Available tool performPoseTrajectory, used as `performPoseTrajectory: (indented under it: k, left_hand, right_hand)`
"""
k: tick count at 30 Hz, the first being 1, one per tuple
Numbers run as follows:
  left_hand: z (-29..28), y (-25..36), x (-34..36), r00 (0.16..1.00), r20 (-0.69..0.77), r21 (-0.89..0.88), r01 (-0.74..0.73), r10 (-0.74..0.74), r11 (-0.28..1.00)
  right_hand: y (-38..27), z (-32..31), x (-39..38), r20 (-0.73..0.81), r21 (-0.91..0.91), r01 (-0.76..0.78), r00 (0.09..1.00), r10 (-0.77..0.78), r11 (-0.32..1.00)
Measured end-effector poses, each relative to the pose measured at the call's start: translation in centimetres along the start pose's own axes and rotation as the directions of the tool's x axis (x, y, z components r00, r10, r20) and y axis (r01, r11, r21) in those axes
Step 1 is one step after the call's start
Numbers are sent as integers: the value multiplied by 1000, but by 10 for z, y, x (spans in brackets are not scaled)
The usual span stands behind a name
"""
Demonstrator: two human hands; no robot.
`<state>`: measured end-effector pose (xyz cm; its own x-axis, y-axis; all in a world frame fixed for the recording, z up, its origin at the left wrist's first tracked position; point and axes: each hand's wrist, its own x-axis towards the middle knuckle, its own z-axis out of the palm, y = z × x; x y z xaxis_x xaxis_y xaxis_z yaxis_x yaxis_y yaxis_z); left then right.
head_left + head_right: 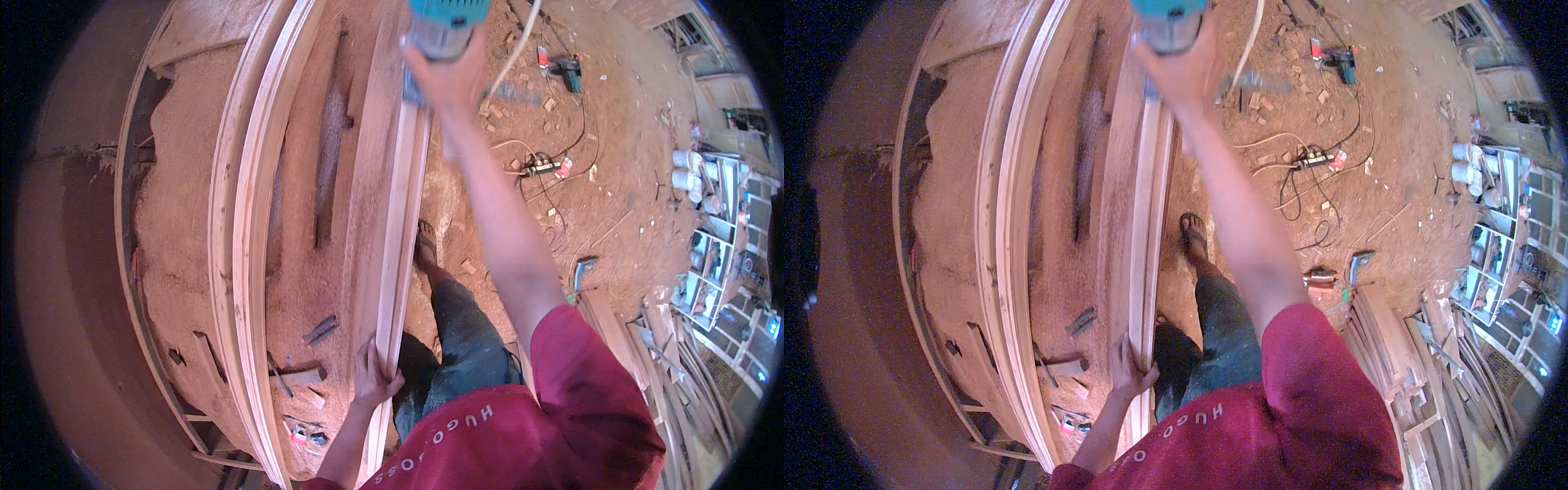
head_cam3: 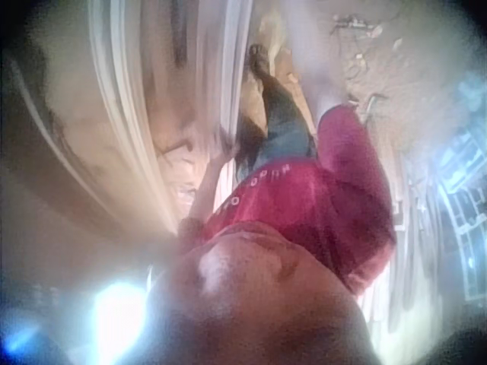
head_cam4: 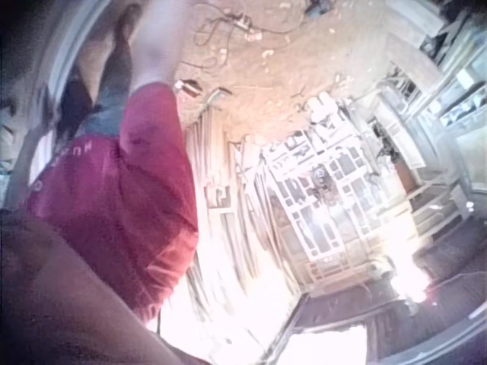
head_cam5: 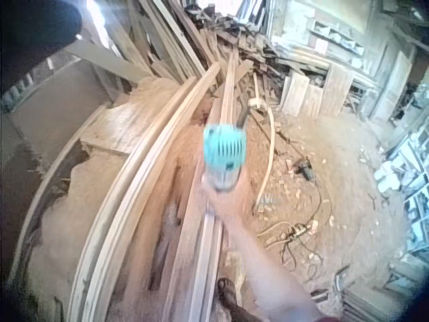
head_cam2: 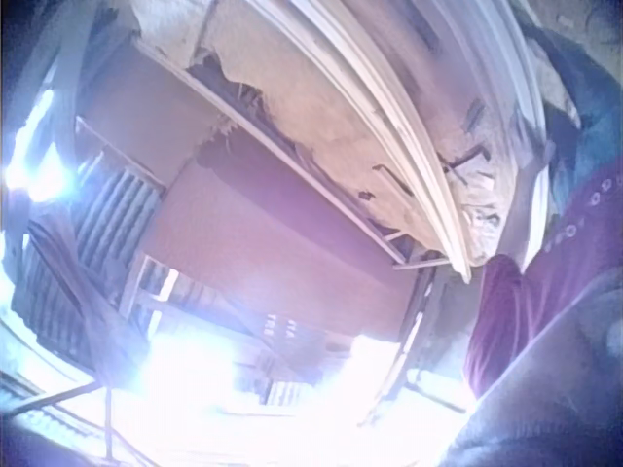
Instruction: The person uses a hand-held power router to shape the edge of a curved wooden board, then picks up and sets aside another board before resuming routing on the same piece.
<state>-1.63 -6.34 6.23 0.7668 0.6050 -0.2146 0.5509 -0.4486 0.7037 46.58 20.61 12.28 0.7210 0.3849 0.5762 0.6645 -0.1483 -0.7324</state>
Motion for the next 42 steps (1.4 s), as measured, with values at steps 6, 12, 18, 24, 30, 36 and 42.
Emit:
performPoseTrajectory:
  k: [6,12,18,24,30,36,42]
  left_hand:
    - [-7,4,-14,994,-110,-178,6,-26,984]
    - [19,-48,-177,983,-184,-344,-65,1,937]
    - [56,-67,-285,995,-45,-432,65,-93,899]
    - [128,-157,-371,979,200,-234,19,29,972]
    - [114,-150,-357,984,178,-314,28,30,949]
    - [82,-110,-316,999,44,-381,31,-16,924]
    - [63,-89,-293,1000,-22,-388,5,-14,922]
  right_hand:
    - [-111,-104,-208,33,60,-207,978,205,977]
    - [-175,-183,-408,224,239,-365,922,314,900]
    - [-188,-250,-617,408,564,-773,567,716,291]
    - [-241,-254,-589,68,400,-153,988,137,903]
    - [-202,-244,-583,117,525,-110,992,56,844]
    - [-180,-201,-535,-6,664,-64,996,90,745]
    - [-143,-183,-462,343,592,-416,905,252,690]
